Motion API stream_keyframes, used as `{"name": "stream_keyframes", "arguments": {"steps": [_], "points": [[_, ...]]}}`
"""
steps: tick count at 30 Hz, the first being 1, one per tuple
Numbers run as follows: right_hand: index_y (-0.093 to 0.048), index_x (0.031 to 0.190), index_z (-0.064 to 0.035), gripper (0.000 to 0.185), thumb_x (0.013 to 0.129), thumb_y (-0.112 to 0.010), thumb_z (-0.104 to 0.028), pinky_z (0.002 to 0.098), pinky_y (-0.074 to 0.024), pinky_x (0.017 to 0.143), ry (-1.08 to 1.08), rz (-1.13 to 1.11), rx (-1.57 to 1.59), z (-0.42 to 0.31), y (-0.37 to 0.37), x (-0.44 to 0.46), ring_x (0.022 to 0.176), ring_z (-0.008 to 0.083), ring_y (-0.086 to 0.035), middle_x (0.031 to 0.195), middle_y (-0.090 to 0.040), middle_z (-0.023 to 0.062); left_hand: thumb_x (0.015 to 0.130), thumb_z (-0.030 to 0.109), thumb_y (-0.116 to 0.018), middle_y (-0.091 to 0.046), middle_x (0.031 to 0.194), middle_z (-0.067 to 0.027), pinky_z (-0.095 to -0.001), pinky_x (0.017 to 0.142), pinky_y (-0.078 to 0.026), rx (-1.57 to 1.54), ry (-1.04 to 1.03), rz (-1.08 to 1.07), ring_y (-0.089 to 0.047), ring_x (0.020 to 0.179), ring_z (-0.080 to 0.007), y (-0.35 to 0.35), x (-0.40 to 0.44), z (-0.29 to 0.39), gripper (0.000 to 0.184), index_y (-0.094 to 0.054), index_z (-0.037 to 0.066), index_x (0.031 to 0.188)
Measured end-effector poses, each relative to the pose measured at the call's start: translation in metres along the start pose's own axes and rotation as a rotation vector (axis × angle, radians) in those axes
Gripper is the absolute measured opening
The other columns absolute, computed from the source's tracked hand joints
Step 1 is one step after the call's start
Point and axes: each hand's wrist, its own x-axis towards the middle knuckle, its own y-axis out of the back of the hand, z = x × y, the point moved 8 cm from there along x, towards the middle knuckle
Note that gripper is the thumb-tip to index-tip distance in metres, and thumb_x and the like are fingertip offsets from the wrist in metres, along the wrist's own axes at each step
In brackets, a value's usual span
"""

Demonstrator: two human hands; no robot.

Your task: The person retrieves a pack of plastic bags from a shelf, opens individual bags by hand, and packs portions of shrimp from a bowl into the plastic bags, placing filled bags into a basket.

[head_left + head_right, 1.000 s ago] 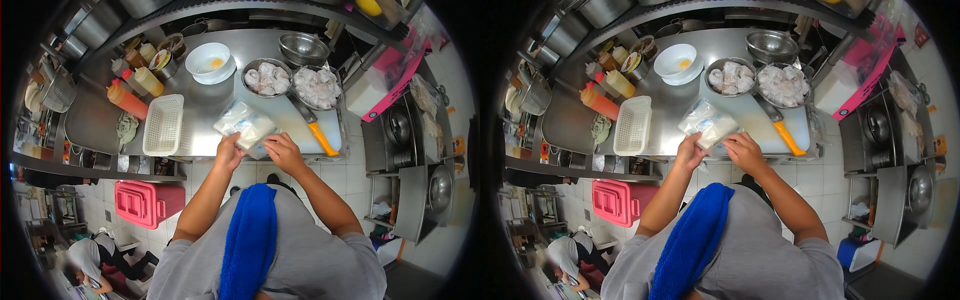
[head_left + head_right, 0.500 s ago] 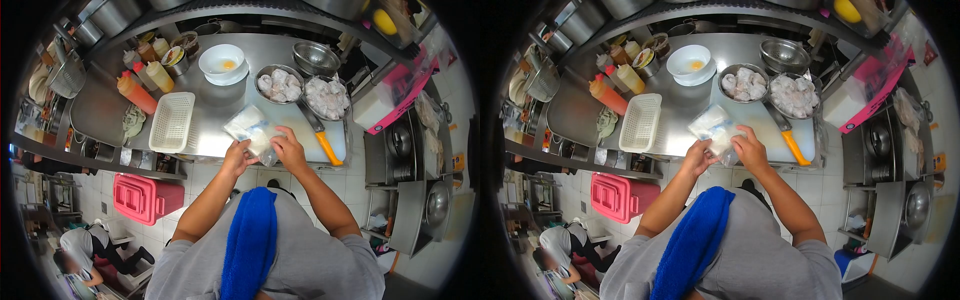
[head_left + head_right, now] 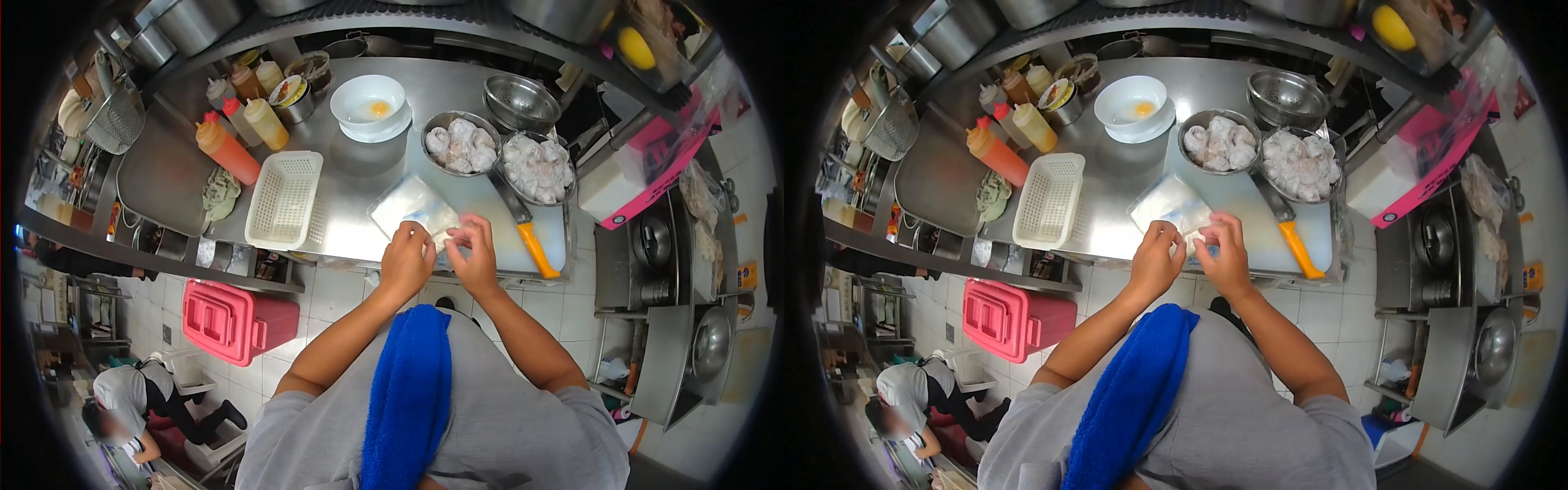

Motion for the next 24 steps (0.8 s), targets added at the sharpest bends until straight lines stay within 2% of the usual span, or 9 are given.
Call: {"name": "stream_keyframes", "arguments": {"steps": [2,6,8,10,12,14,19,22,24], "points": [[-0.056,0.095,-0.0028,0.015,0.080,-0.061,-0.004,0.0327,-0.0491,0.073,0.091,-0.085,-0.044,0.007,0.000,-0.015,0.088,0.0268,-0.059,0.099,-0.059,0.0128,0.077,0.009,-0.064,-0.054,0.101,-0.0131,-0.0389,0.067,-0.049,-0.204,0.147,0.024,-0.059,0.083,-0.0325,0.001,0.001,-0.011,0.012,-0.056,0.002,0.084],[-0.057,0.099,-0.0034,0.018,0.082,-0.059,-0.005,0.0352,-0.0493,0.078,0.057,-0.315,-0.164,0.015,-0.015,-0.020,0.093,0.0305,-0.059,0.099,-0.061,0.0164,0.076,0.008,-0.064,-0.054,0.103,-0.0149,-0.0403,0.071,-0.049,-0.150,0.016,0.078,-0.058,0.086,-0.0336,0.011,0.002,0.004,0.013,-0.056,0.002,0.086],[-0.057,0.109,-0.0049,0.029,0.081,-0.061,-0.007,0.0392,-0.0456,0.090,0.222,-0.327,-0.168,0.010,-0.028,-0.006,0.105,0.0358,-0.056,0.116,-0.057,0.0187,0.076,0.007,-0.064,-0.054,0.106,-0.0162,-0.0404,0.074,-0.048,-0.053,-0.082,0.060,-0.057,0.092,-0.0344,0.009,0.000,0.018,0.014,-0.056,0.001,0.087],[-0.056,0.120,-0.0080,0.039,0.081,-0.061,-0.013,0.0421,-0.0364,0.101,0.223,-0.413,-0.167,0.041,-0.049,0.002,0.121,0.0369,-0.046,0.132,-0.049,0.0175,0.074,0.007,-0.066,-0.054,0.108,-0.0171,-0.0413,0.080,-0.047,-0.034,-0.120,0.073,-0.054,0.098,-0.0363,0.002,-0.007,0.018,0.018,-0.057,0.002,0.089],[-0.055,0.123,-0.0106,0.042,0.081,-0.058,-0.019,0.0426,-0.0279,0.108,0.193,-0.449,-0.491,0.060,-0.064,0.004,0.130,0.0351,-0.037,0.137,-0.044,0.0175,0.073,0.008,-0.068,-0.054,0.111,-0.0181,-0.0414,0.084,-0.046,-0.029,-0.158,0.072,-0.053,0.102,-0.0368,-0.001,-0.010,0.017,0.021,-0.058,0.002,0.091],[-0.056,0.121,-0.0093,0.038,0.088,-0.052,-0.027,0.0417,-0.0318,0.104,0.391,-0.538,-0.848,0.067,-0.074,-0.001,0.130,0.0335,-0.035,0.136,-0.043,0.0181,0.073,0.010,-0.071,-0.051,0.117,-0.0193,-0.0416,0.089,-0.044,-0.020,-0.122,0.027,-0.049,0.108,-0.0369,-0.003,-0.015,0.010,0.027,-0.058,0.003,0.095],[-0.061,0.111,-0.0100,0.028,0.085,-0.056,-0.022,0.0433,-0.0439,0.089,0.334,-0.481,-0.481,0.069,-0.058,0.006,0.116,0.0346,-0.048,0.125,-0.054,0.0143,0.072,0.016,-0.074,-0.044,0.127,-0.0212,-0.0429,0.094,-0.040,0.040,-0.016,-0.010,-0.044,0.115,-0.0380,-0.003,-0.028,-0.020,0.039,-0.058,0.004,0.106],[-0.062,0.098,-0.0064,0.020,0.085,-0.055,-0.020,0.0417,-0.0451,0.088,0.299,-0.386,-0.347,0.048,-0.046,0.012,0.109,0.0320,-0.051,0.119,-0.056,0.0118,0.070,0.018,-0.076,-0.040,0.131,-0.0229,-0.0444,0.097,-0.038,0.064,-0.014,-0.014,-0.041,0.118,-0.0402,-0.003,-0.028,-0.026,0.055,-0.053,0.004,0.118],[-0.061,0.103,-0.0062,0.023,0.085,-0.055,-0.020,0.0418,-0.0453,0.089,0.336,-0.421,-0.353,0.056,-0.048,0.009,0.111,0.0325,-0.050,0.122,-0.055,0.0127,0.069,0.018,-0.077,-0.035,0.135,-0.0254,-0.0473,0.100,-0.033,0.072,-0.088,-0.003,-0.036,0.123,-0.0432,-0.004,-0.025,-0.020,0.067,-0.046,0.005,0.127]]}}
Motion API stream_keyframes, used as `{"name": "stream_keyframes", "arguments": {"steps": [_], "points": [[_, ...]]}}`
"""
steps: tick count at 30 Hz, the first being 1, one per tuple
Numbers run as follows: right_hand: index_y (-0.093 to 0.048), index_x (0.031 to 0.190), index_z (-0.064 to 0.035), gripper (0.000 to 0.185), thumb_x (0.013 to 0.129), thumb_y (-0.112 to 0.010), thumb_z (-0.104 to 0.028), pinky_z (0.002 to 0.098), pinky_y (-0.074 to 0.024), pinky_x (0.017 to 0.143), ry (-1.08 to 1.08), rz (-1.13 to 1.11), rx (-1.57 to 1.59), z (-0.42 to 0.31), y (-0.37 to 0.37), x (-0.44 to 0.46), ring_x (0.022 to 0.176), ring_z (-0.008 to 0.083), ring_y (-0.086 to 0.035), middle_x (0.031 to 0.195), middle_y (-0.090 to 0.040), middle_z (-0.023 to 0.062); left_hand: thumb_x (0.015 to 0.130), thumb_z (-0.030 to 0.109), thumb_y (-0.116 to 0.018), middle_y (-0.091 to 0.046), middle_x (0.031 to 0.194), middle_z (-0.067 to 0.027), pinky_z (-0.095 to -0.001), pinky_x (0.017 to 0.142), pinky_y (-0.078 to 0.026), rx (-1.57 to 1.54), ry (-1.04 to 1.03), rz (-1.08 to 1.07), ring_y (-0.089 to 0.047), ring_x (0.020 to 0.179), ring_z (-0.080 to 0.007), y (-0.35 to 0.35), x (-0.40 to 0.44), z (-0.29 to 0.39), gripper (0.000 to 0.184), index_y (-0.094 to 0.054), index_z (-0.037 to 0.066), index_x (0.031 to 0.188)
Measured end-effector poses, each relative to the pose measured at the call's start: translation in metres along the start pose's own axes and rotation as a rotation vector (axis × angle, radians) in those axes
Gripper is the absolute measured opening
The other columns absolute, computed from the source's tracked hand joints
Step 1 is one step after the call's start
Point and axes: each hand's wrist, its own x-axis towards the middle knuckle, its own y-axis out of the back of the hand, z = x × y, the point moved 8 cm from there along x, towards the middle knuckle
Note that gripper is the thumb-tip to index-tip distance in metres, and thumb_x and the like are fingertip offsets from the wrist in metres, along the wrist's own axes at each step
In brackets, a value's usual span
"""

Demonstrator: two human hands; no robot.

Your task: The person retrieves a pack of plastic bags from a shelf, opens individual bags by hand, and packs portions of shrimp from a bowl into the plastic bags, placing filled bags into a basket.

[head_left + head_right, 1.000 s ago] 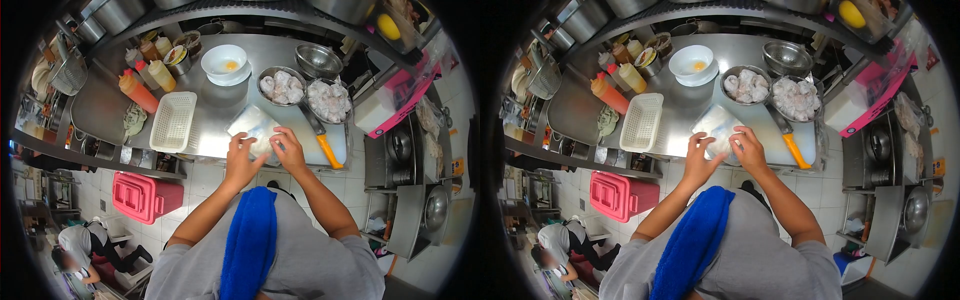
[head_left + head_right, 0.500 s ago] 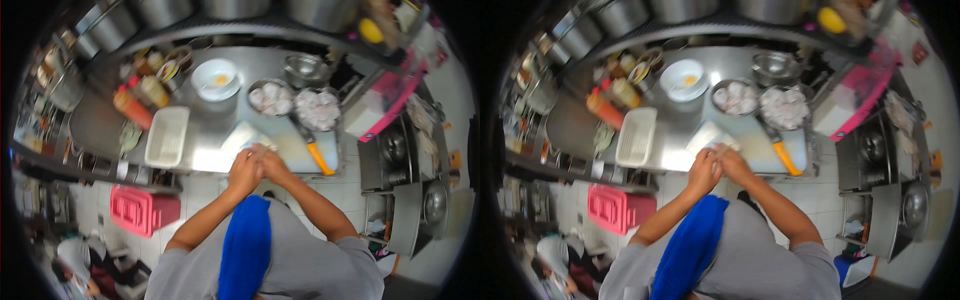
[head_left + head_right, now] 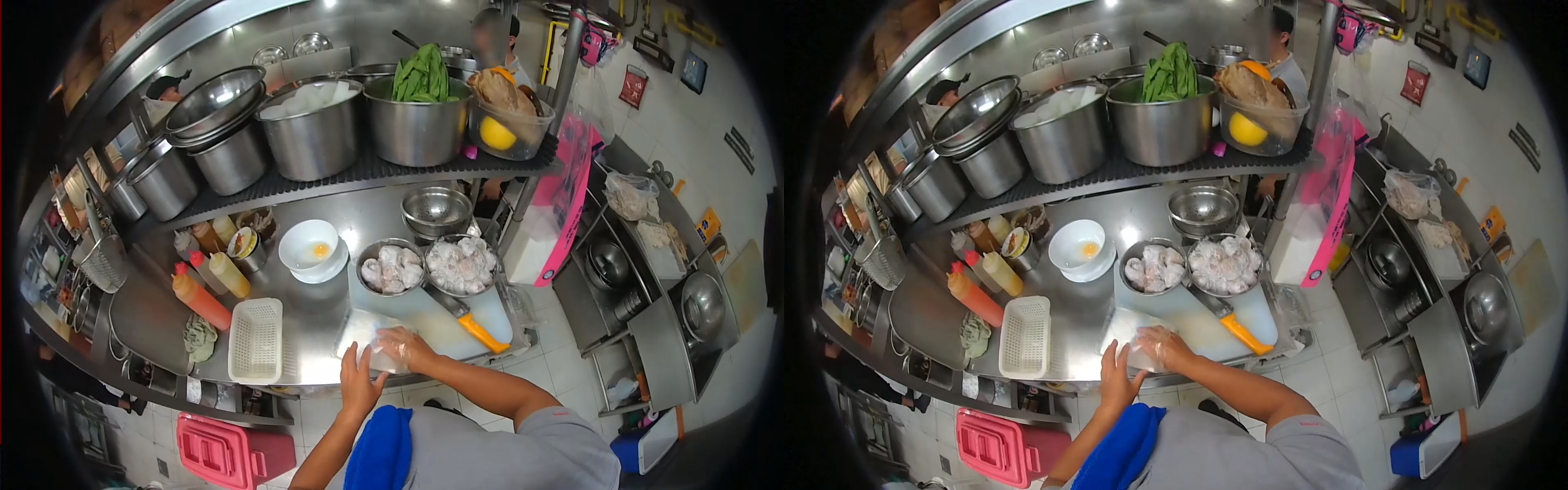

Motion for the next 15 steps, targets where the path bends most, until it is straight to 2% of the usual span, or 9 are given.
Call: {"name": "stream_keyframes", "arguments": {"steps": [1,4,8,10,11,13,15], "points": [[-0.060,0.107,-0.0061,0.026,0.085,-0.056,-0.019,0.0418,-0.0454,0.090,0.026,-0.031,-0.008,0.001,-0.003,-0.002,0.113,0.0331,-0.049,0.124,-0.054,0.0135,0.068,0.018,-0.077,-0.032,0.139,-0.0259,-0.0486,0.102,-0.031,0.034,-0.004,-0.028,-0.033,0.126,-0.0444,-0.004,0.001,0.000,0.074,-0.041,0.005,0.132],[-0.057,0.116,-0.0071,0.033,0.085,-0.057,-0.020,0.0417,-0.0423,0.096,0.027,-0.028,0.092,0.005,-0.006,-0.008,0.117,0.0343,-0.047,0.127,-0.051,0.0157,0.067,0.019,-0.077,-0.030,0.141,-0.0257,-0.0487,0.103,-0.030,0.031,-0.040,-0.033,-0.032,0.127,-0.0442,-0.018,0.005,-0.006,0.076,-0.041,0.006,0.132],[-0.054,0.123,-0.0079,0.040,0.085,-0.058,-0.019,0.0401,-0.0399,0.099,0.129,-0.128,-0.019,-0.007,0.014,-0.017,0.119,0.0345,-0.047,0.131,-0.048,0.0170,0.068,0.018,-0.078,-0.031,0.141,-0.0255,-0.0474,0.104,-0.031,0.026,-0.059,-0.059,-0.033,0.128,-0.0439,-0.021,0.011,-0.005,0.073,-0.044,0.006,0.131],[-0.048,0.128,-0.0083,0.048,0.083,-0.060,-0.014,0.0406,-0.0402,0.099,0.075,-0.030,0.058,0.015,0.016,-0.032,0.118,0.0359,-0.047,0.129,-0.049,0.0165,0.068,0.018,-0.077,-0.031,0.141,-0.0250,-0.0472,0.104,-0.031,0.013,-0.049,-0.046,-0.033,0.128,-0.0434,-0.023,0.013,-0.008,0.070,-0.046,0.007,0.130],[-0.048,0.128,-0.0083,0.048,0.083,-0.060,-0.014,0.0406,-0.0402,0.099,0.082,-0.039,0.062,0.017,0.016,-0.039,0.118,0.0359,-0.047,0.129,-0.049,0.0165,0.069,0.017,-0.077,-0.032,0.141,-0.0242,-0.0472,0.104,-0.031,0.016,-0.064,-0.051,-0.033,0.128,-0.0431,-0.025,0.013,-0.008,0.069,-0.046,0.007,0.130],[-0.048,0.129,-0.0096,0.052,0.080,-0.064,-0.014,0.0401,-0.0386,0.100,-0.103,-0.098,-0.076,0.032,0.016,-0.045,0.121,0.0346,-0.045,0.130,-0.049,0.0154,0.070,0.016,-0.076,-0.032,0.141,-0.0234,-0.0472,0.104,-0.031,0.021,-0.071,-0.052,-0.033,0.128,-0.0428,-0.027,0.013,-0.007,0.068,-0.046,0.008,0.130],[-0.049,0.129,-0.0100,0.052,0.080,-0.064,-0.013,0.0398,-0.0381,0.101,-0.150,-0.089,-0.028,0.028,0.023,-0.045,0.121,0.0337,-0.046,0.131,-0.049,0.0146,0.074,0.016,-0.072,-0.034,0.140,-0.0203,-0.0517,0.102,-0.030,0.002,-0.081,-0.061,-0.032,0.129,-0.0419,-0.030,0.015,-0.003,0.059,-0.050,0.008,0.128]]}}
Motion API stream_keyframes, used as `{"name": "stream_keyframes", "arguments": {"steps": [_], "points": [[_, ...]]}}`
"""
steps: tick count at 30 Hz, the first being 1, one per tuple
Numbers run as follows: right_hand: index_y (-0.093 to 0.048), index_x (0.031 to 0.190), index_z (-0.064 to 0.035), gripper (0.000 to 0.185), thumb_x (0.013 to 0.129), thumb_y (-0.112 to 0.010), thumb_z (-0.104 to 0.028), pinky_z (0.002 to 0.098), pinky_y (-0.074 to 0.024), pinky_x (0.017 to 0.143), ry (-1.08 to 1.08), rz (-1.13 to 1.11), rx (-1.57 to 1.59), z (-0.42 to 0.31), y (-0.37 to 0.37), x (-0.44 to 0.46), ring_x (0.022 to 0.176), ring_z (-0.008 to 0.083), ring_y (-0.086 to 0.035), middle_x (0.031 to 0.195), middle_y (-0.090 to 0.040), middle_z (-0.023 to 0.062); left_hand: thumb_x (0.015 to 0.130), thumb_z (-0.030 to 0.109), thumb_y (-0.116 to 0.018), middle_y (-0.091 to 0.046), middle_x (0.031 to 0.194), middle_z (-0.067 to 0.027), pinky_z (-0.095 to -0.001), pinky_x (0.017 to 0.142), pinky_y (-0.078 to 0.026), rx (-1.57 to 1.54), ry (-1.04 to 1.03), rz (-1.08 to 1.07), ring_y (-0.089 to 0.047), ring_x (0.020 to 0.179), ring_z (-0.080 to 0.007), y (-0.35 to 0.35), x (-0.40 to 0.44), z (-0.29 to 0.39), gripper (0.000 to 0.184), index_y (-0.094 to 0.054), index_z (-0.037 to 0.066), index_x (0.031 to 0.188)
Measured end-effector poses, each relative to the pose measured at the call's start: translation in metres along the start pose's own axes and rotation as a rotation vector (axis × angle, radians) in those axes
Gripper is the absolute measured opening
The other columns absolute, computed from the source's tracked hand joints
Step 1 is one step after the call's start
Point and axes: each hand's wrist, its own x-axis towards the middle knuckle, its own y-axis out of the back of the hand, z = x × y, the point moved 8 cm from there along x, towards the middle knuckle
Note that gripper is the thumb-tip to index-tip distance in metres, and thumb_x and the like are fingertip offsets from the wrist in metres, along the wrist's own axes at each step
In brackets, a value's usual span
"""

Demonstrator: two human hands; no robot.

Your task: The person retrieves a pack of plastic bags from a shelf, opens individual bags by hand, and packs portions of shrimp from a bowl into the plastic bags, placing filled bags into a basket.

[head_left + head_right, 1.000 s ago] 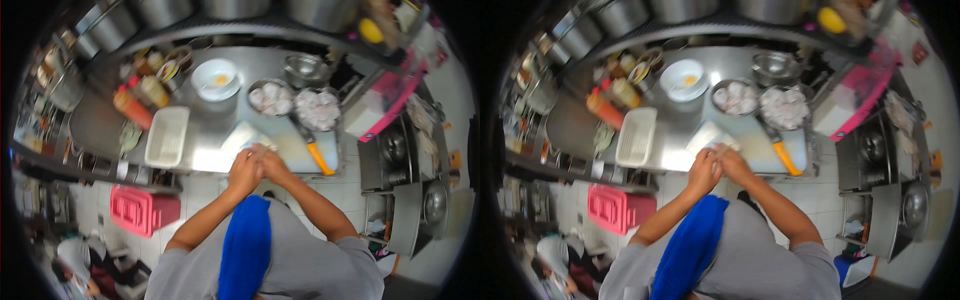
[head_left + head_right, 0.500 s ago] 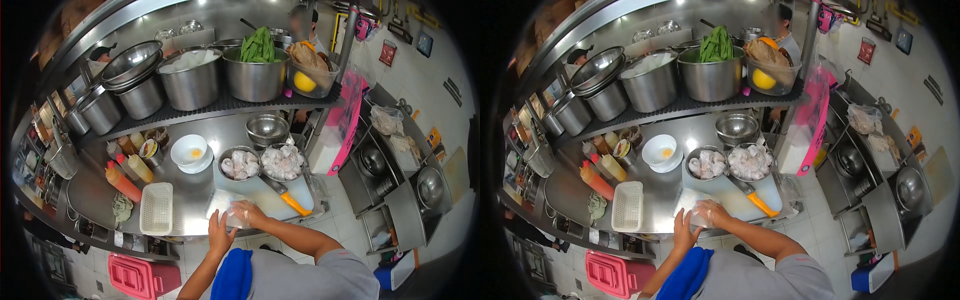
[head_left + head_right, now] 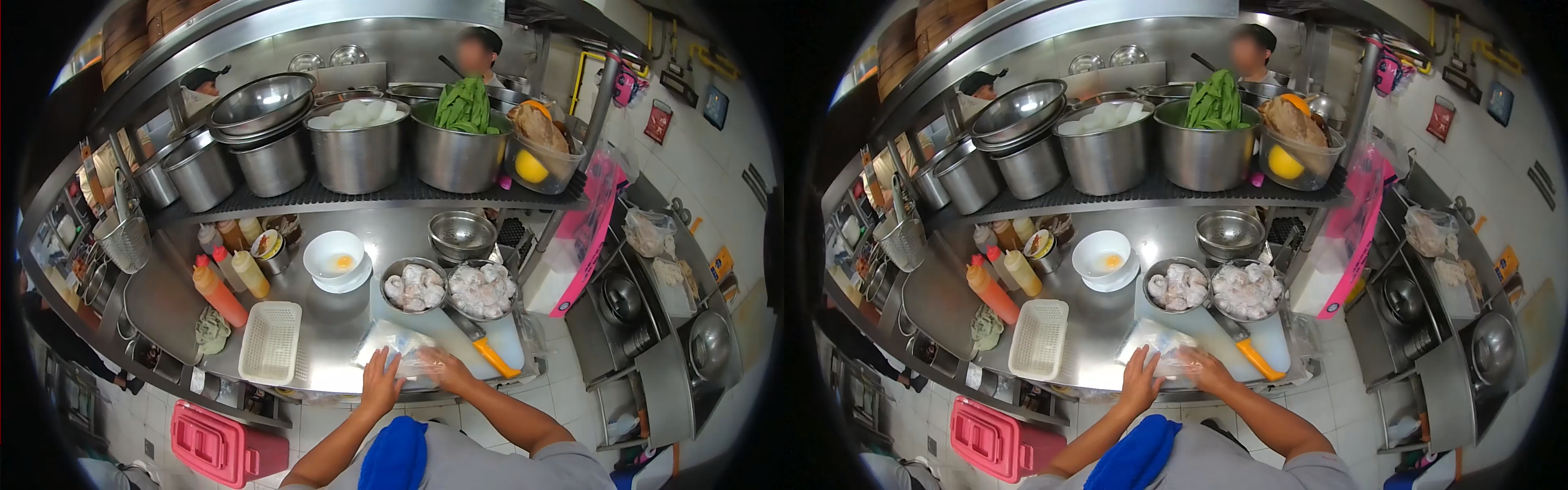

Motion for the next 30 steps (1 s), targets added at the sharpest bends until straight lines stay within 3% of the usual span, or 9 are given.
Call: {"name": "stream_keyframes", "arguments": {"steps": [6,9,10,15,20,23,24,28,30], "points": [[-0.052,0.127,-0.0110,0.047,0.080,-0.057,-0.007,0.0396,-0.0369,0.102,-0.047,0.022,0.036,-0.002,0.012,-0.014,0.119,0.0327,-0.048,0.132,-0.049,0.0133,0.078,0.014,-0.066,-0.035,0.141,-0.0170,-0.0593,0.099,-0.029,0.016,-0.001,-0.060,-0.029,0.131,-0.0403,-0.013,-0.004,-0.002,0.048,-0.055,0.013,0.124],[-0.055,0.123,-0.0109,0.044,0.080,-0.055,-0.004,0.0405,-0.0364,0.102,0.018,0.048,-0.049,-0.005,0.021,-0.018,0.118,0.0327,-0.048,0.131,-0.050,0.0132,0.074,0.013,-0.069,-0.036,0.140,-0.0180,-0.0564,0.099,-0.030,0.091,-0.042,-0.059,-0.031,0.130,-0.0404,-0.012,-0.007,-0.001,0.053,-0.054,0.014,0.125],[-0.058,0.119,-0.0106,0.041,0.079,-0.054,-0.002,0.0409,-0.0363,0.102,0.046,0.057,-0.078,-0.008,0.025,-0.017,0.118,0.0323,-0.049,0.130,-0.050,0.0131,0.072,0.025,-0.072,-0.035,0.141,-0.0155,-0.0628,0.099,-0.027,0.125,-0.034,-0.113,-0.027,0.133,-0.0392,-0.010,-0.006,0.002,0.059,-0.052,0.016,0.128],[-0.065,0.105,-0.0083,0.029,0.079,-0.055,-0.002,0.0408,-0.0375,0.101,0.075,0.127,0.023,-0.013,0.019,-0.005,0.116,0.0298,-0.051,0.124,-0.056,0.0114,0.069,0.042,-0.074,-0.033,0.143,-0.0126,-0.0711,0.097,-0.019,0.142,-0.081,-0.178,-0.022,0.136,-0.0360,-0.008,-0.004,0.021,0.077,-0.043,0.017,0.135],[-0.067,0.101,-0.0091,0.025,0.078,-0.058,-0.006,0.0402,-0.0408,0.096,0.000,0.142,0.138,-0.030,0.030,0.025,0.112,0.0282,-0.054,0.120,-0.059,0.0090,0.070,0.022,-0.071,-0.037,0.141,-0.0109,-0.0691,0.098,-0.020,0.214,-0.036,-0.068,-0.026,0.136,-0.0320,-0.020,0.001,0.006,0.072,-0.042,0.011,0.134],[-0.067,0.102,-0.0096,0.026,0.078,-0.058,-0.007,0.0389,-0.0424,0.091,0.120,0.213,0.090,-0.048,0.061,0.048,0.110,0.0274,-0.055,0.119,-0.060,0.0092,0.070,0.007,-0.064,-0.038,0.140,-0.0112,-0.0695,0.097,-0.020,0.123,-0.064,0.035,-0.028,0.135,-0.0311,0.002,0.029,0.021,0.068,-0.042,0.008,0.133],[-0.067,0.104,-0.0095,0.028,0.078,-0.058,-0.007,0.0385,-0.0426,0.090,0.167,0.245,0.040,-0.053,0.075,0.052,0.110,0.0273,-0.055,0.119,-0.060,0.0095,0.070,0.004,-0.062,-0.038,0.141,-0.0121,-0.0638,0.101,-0.022,0.109,-0.077,0.061,-0.031,0.133,-0.0303,0.014,0.040,0.030,0.066,-0.042,0.007,0.133],[-0.065,0.110,-0.0102,0.034,0.078,-0.057,-0.004,0.0424,-0.0408,0.096,0.144,0.129,-0.021,-0.043,0.103,0.047,0.110,0.0283,-0.055,0.117,-0.061,0.0085,0.070,0.005,-0.061,-0.038,0.141,-0.0130,-0.0523,0.101,-0.034,0.022,-0.144,0.094,-0.038,0.129,-0.0317,-0.004,0.054,0.037,0.067,-0.041,0.008,0.134],[-0.064,0.108,-0.0080,0.033,0.076,-0.060,-0.004,0.0435,-0.0389,0.099,0.095,0.002,-0.077,-0.015,0.095,0.029,0.109,0.0301,-0.055,0.116,-0.061,0.0093,0.070,0.005,-0.062,-0.039,0.140,-0.0133,-0.0532,0.100,-0.034,0.016,-0.155,0.035,-0.038,0.130,-0.0315,-0.018,0.045,0.045,0.068,-0.040,0.008,0.135]]}}
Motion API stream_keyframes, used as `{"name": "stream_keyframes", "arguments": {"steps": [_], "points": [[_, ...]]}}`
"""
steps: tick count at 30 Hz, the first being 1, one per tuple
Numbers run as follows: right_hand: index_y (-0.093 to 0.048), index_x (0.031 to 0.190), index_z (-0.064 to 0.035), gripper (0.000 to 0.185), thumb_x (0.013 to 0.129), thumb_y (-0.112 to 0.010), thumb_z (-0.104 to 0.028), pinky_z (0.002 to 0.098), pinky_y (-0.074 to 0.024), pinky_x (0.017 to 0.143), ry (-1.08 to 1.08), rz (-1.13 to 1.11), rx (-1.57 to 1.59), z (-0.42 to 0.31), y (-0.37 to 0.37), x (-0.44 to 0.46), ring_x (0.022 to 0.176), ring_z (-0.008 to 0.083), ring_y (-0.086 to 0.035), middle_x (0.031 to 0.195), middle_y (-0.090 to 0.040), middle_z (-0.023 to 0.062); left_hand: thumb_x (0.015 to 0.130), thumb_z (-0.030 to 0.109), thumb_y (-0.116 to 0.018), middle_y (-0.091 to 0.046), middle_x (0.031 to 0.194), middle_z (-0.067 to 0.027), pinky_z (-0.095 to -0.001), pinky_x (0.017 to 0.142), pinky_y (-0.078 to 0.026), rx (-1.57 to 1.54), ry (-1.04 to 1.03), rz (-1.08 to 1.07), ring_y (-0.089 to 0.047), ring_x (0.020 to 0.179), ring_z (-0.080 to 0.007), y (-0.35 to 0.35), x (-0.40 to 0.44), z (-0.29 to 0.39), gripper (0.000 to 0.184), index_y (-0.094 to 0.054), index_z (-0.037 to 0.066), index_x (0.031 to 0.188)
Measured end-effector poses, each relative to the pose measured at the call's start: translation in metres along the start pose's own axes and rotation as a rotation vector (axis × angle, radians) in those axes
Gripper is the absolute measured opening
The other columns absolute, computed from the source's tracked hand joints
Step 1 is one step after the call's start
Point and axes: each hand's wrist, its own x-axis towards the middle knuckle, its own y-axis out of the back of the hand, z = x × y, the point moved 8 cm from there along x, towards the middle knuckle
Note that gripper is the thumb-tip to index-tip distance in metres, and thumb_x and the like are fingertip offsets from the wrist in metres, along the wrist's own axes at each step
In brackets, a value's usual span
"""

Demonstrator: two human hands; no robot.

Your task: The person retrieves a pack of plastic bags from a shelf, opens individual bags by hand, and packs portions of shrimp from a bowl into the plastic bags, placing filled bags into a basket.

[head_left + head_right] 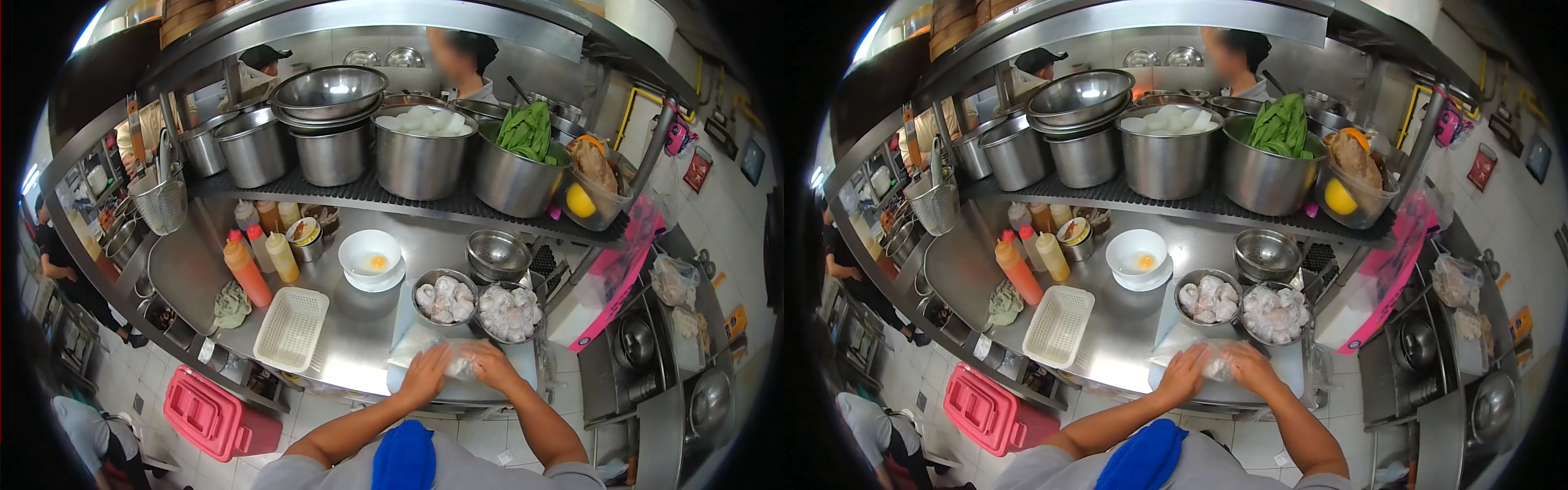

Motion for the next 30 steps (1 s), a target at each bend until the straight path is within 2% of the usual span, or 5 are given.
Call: {"name": "stream_keyframes", "arguments": {"steps": [10,15,19,23,30], "points": [[-0.061,0.094,-0.0045,0.019,0.076,-0.066,-0.009,0.0384,-0.0449,0.088,-0.148,-0.019,0.101,0.011,-0.019,-0.050,0.101,0.0324,-0.057,0.108,-0.063,0.0113,0.071,0.025,-0.071,-0.036,0.142,-0.0108,-0.0580,0.098,-0.030,0.028,-0.074,-0.120,-0.034,0.131,-0.0287,-0.023,-0.008,0.031,0.069,-0.043,0.012,0.133],[-0.057,0.084,-0.0047,0.009,0.084,-0.063,-0.012,0.0320,-0.0475,0.081,-0.490,-0.115,0.554,0.037,0.011,-0.075,0.094,0.0171,-0.060,0.103,-0.064,0.0065,0.074,0.022,-0.069,-0.036,0.142,-0.0110,-0.0623,0.096,-0.029,0.151,-0.102,-0.118,-0.031,0.132,-0.0286,-0.043,-0.008,0.024,0.059,-0.048,0.012,0.128],[-0.058,0.102,-0.0079,0.015,0.092,-0.055,-0.019,0.0250,-0.0461,0.062,-0.617,0.733,0.964,0.079,0.113,-0.115,0.078,0.0086,-0.056,0.090,-0.059,0.0007,0.076,0.022,-0.067,-0.032,0.144,-0.0117,-0.0653,0.095,-0.028,0.099,-0.109,-0.180,-0.027,0.134,-0.0308,-0.061,-0.003,0.026,0.059,-0.046,0.012,0.130],[-0.056,0.099,-0.0063,0.012,0.093,-0.054,-0.017,0.0273,-0.0475,0.079,-0.495,0.854,0.979,0.042,0.163,-0.089,0.087,0.0099,-0.057,0.094,-0.059,0.0010,0.076,0.029,-0.070,-0.025,0.148,-0.0135,-0.0692,0.097,-0.024,-0.040,-0.012,-0.326,-0.020,0.138,-0.0314,-0.075,0.001,0.034,0.069,-0.041,0.009,0.135],[-0.057,0.111,-0.0012,0.026,0.090,-0.059,-0.017,0.0289,-0.0466,0.082,-0.571,0.744,1.251,0.044,0.087,-0.037,0.090,0.0127,-0.059,0.099,-0.061,0.0032,0.085,0.032,-0.064,-0.041,0.139,-0.0187,-0.0369,0.104,-0.033,-0.819,0.282,-0.070,-0.039,0.128,-0.0281,0.007,0.045,0.011,0.073,-0.028,0.000,0.140]]}}
